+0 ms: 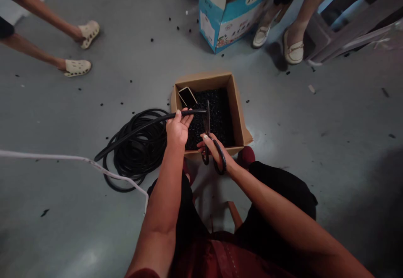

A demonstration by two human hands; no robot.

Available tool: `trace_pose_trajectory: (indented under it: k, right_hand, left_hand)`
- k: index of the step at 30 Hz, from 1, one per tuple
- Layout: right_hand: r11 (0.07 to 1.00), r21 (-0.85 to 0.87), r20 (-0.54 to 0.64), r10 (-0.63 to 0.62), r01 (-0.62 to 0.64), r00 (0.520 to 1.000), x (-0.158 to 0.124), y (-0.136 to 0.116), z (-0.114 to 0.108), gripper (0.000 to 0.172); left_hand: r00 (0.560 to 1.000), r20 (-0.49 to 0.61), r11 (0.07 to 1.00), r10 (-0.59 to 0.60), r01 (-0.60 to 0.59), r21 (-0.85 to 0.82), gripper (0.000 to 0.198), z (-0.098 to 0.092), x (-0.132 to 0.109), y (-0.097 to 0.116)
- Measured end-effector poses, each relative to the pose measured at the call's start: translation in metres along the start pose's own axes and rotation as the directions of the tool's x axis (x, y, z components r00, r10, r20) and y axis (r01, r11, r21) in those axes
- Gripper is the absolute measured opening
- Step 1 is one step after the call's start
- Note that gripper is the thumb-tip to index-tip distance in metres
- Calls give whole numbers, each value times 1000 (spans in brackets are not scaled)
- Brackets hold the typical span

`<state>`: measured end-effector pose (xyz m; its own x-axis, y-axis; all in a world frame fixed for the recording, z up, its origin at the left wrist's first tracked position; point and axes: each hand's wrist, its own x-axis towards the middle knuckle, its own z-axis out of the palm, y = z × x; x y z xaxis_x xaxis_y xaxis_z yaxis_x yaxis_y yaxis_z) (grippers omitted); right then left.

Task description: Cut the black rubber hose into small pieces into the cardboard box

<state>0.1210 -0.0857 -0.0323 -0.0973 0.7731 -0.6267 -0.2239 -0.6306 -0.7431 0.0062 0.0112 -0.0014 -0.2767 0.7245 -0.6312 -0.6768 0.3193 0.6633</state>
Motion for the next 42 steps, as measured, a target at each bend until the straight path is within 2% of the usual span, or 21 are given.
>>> trace_pose_trajectory:
  k: [6, 14, 22, 29, 33, 42]
  right_hand:
    - [1000, 12, -5, -11, 11, 1000, 0, -2, -1, 41]
    - [999, -17, -7, -34, 34, 999, 0, -1, -3, 47]
    - [987, -147, -29, -66, 61, 997, 5, 0, -5, 41]
    - [940, -326, -73, -136, 105, 988, 11, 11, -11, 54]
    - [911, -396, -70, -159, 119, 985, 13, 12, -13, 54]
    - [938, -325, -78, -157, 124, 984, 17, 15, -13, 53]
  left_hand:
    - [1000, -23, 1000, -20, 21, 7, 17, 3, -3, -3]
    - [998, -66, 1000, -12, 12, -2, 21, 5, -6, -3]
    - [998, -59, 1000, -22, 21, -7, 20, 6, -6, -5]
    - [998, -60, 1000, -10, 9, -7, 21, 8, -7, -5]
    - [999, -52, 1000, -14, 14, -5, 22, 7, -6, -6]
    - [999, -41, 1000, -9, 8, -25, 20, 7, -5, -7]
